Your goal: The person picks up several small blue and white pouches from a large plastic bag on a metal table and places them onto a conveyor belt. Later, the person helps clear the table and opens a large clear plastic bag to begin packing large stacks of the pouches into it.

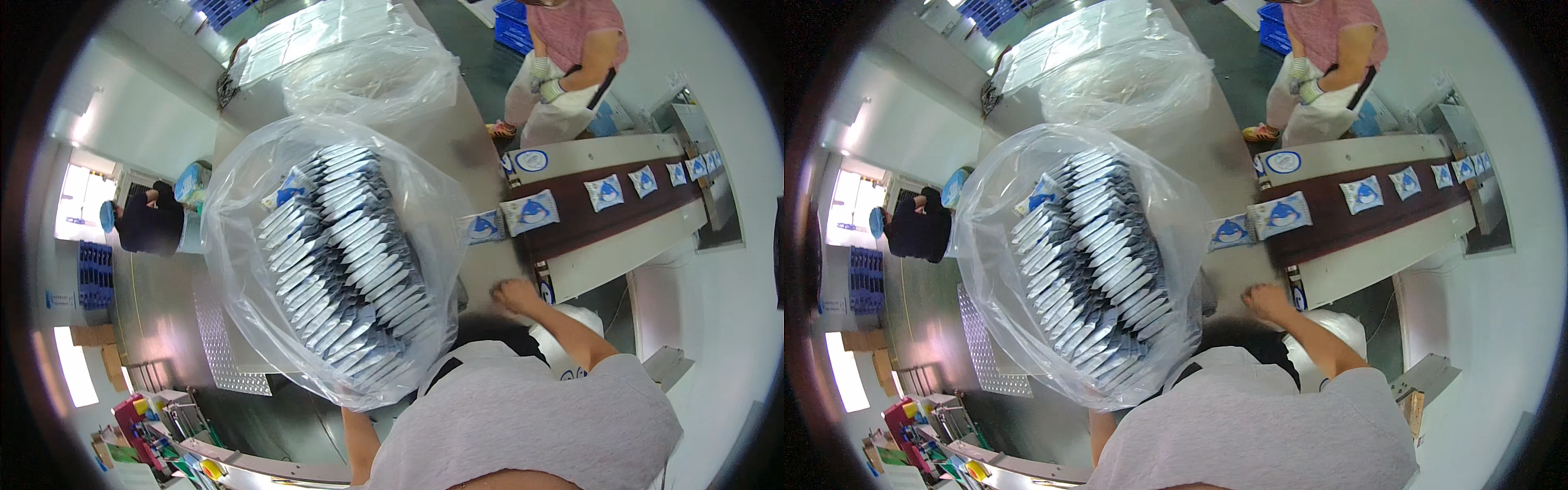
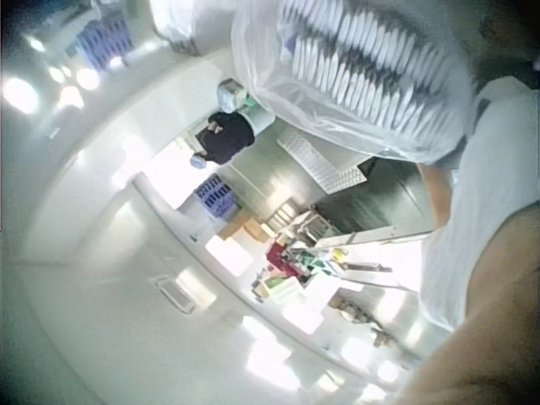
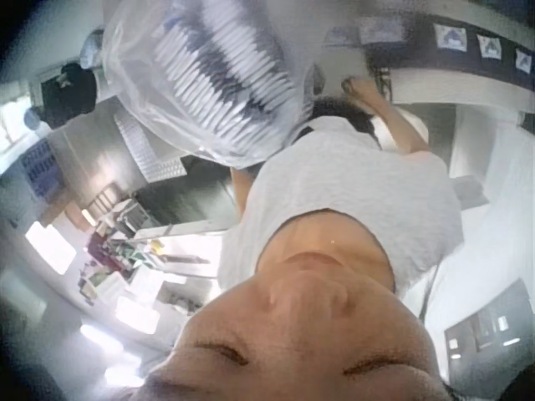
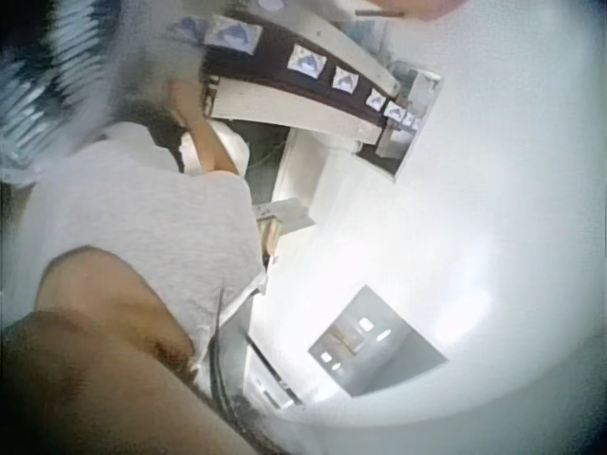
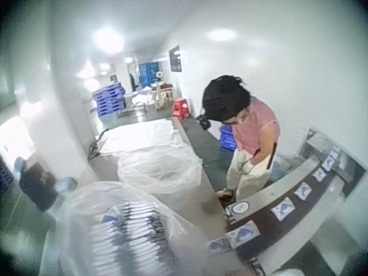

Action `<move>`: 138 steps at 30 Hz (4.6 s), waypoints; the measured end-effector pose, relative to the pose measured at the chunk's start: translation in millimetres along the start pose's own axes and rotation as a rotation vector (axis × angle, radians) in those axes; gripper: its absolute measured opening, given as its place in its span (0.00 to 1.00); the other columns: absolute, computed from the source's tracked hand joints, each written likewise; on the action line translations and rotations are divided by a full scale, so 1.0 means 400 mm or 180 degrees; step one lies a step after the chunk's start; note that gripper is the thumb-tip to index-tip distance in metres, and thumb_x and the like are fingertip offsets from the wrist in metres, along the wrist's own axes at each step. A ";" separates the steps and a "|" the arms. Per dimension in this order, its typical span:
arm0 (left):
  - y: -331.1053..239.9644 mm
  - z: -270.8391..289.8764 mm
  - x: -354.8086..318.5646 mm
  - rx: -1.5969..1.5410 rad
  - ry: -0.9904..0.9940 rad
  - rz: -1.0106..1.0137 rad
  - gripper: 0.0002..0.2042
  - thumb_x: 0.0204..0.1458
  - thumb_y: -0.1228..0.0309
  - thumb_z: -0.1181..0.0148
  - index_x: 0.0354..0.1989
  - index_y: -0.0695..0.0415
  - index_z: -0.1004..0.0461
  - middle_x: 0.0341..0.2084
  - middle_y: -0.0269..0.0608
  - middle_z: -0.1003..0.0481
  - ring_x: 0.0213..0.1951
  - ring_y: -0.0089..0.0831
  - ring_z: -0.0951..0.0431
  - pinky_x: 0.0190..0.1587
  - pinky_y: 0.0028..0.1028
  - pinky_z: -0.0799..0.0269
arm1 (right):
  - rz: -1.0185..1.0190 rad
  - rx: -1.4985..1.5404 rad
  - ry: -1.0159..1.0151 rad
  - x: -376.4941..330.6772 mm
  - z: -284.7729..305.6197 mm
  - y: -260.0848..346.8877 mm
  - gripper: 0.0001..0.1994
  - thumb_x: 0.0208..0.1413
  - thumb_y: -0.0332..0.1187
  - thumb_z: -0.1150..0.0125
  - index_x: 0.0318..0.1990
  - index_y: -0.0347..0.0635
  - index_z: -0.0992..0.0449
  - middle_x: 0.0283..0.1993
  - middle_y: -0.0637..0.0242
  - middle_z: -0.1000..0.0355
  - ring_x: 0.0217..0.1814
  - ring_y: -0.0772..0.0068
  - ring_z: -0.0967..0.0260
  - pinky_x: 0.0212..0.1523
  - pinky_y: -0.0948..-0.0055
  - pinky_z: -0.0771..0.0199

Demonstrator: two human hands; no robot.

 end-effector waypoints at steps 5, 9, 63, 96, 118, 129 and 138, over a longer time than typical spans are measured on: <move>0.003 -0.083 -0.078 0.0407 0.0237 0.0067 0.20 0.60 0.64 0.57 0.57 0.63 0.37 0.51 0.45 0.30 0.53 0.33 0.32 0.57 0.28 0.41 | -0.0314 0.0135 -0.0363 -0.066 0.024 0.037 0.12 0.53 0.42 0.48 0.36 0.44 0.25 0.40 0.56 0.28 0.48 0.56 0.32 0.46 0.57 0.31; 0.032 -0.200 -0.173 0.0818 0.0628 0.0147 0.20 0.60 0.65 0.57 0.58 0.63 0.37 0.51 0.45 0.30 0.53 0.33 0.32 0.58 0.28 0.41 | 0.0193 0.0690 -0.0918 0.023 0.112 0.161 0.17 0.52 0.38 0.48 0.49 0.49 0.29 0.54 0.52 0.37 0.58 0.51 0.42 0.53 0.52 0.36; -0.224 -1.107 0.242 -0.4358 0.0578 0.1256 0.28 0.49 0.55 0.37 0.55 0.54 0.38 0.50 0.36 0.34 0.53 0.32 0.35 0.59 0.31 0.43 | 0.0975 0.0589 0.1710 0.398 0.225 -0.098 0.51 0.21 0.60 0.26 0.50 0.26 0.37 0.53 0.41 0.37 0.57 0.50 0.38 0.54 0.63 0.36; -1.088 -0.225 -0.123 0.2194 -0.1049 -0.3933 0.33 0.38 0.73 0.33 0.57 0.57 0.38 0.57 0.50 0.40 0.59 0.48 0.41 0.61 0.41 0.47 | 0.0276 0.5439 0.0062 0.012 0.321 -0.020 0.35 0.32 0.40 0.24 0.52 0.44 0.30 0.55 0.63 0.33 0.58 0.68 0.37 0.59 0.63 0.39; -1.006 0.083 0.645 0.3234 -0.0626 -0.2960 0.16 0.53 0.69 0.54 0.46 0.61 0.28 0.50 0.57 0.32 0.48 0.51 0.30 0.48 0.42 0.31 | 0.1118 0.0712 -0.1014 0.704 0.880 0.590 0.45 0.21 0.41 0.22 0.52 0.35 0.39 0.47 0.47 0.32 0.52 0.49 0.34 0.52 0.61 0.33; -1.206 0.102 0.479 0.3680 -0.2037 -0.3325 0.28 0.53 0.61 0.51 0.63 0.53 0.45 0.55 0.55 0.38 0.46 0.55 0.31 0.53 0.49 0.39 | 0.1888 -0.1241 -0.1617 0.882 0.846 0.927 0.32 0.27 0.36 0.28 0.47 0.44 0.30 0.47 0.62 0.32 0.53 0.61 0.37 0.47 0.61 0.35; -1.332 0.218 0.533 0.3459 -0.1919 -0.2653 0.07 0.44 0.72 0.44 0.32 0.55 0.25 0.28 0.49 0.24 0.32 0.48 0.23 0.35 0.41 0.28 | 0.1798 -0.0926 -0.0646 0.935 0.833 1.020 0.35 0.28 0.44 0.25 0.49 0.46 0.30 0.54 0.62 0.35 0.59 0.58 0.41 0.51 0.55 0.36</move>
Point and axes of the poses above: each hand's wrist, its own x-axis towards the middle knuckle, its own z-axis out of the back of the hand, y = z × x, the point moved 10 cm from there along x, towards the middle knuckle
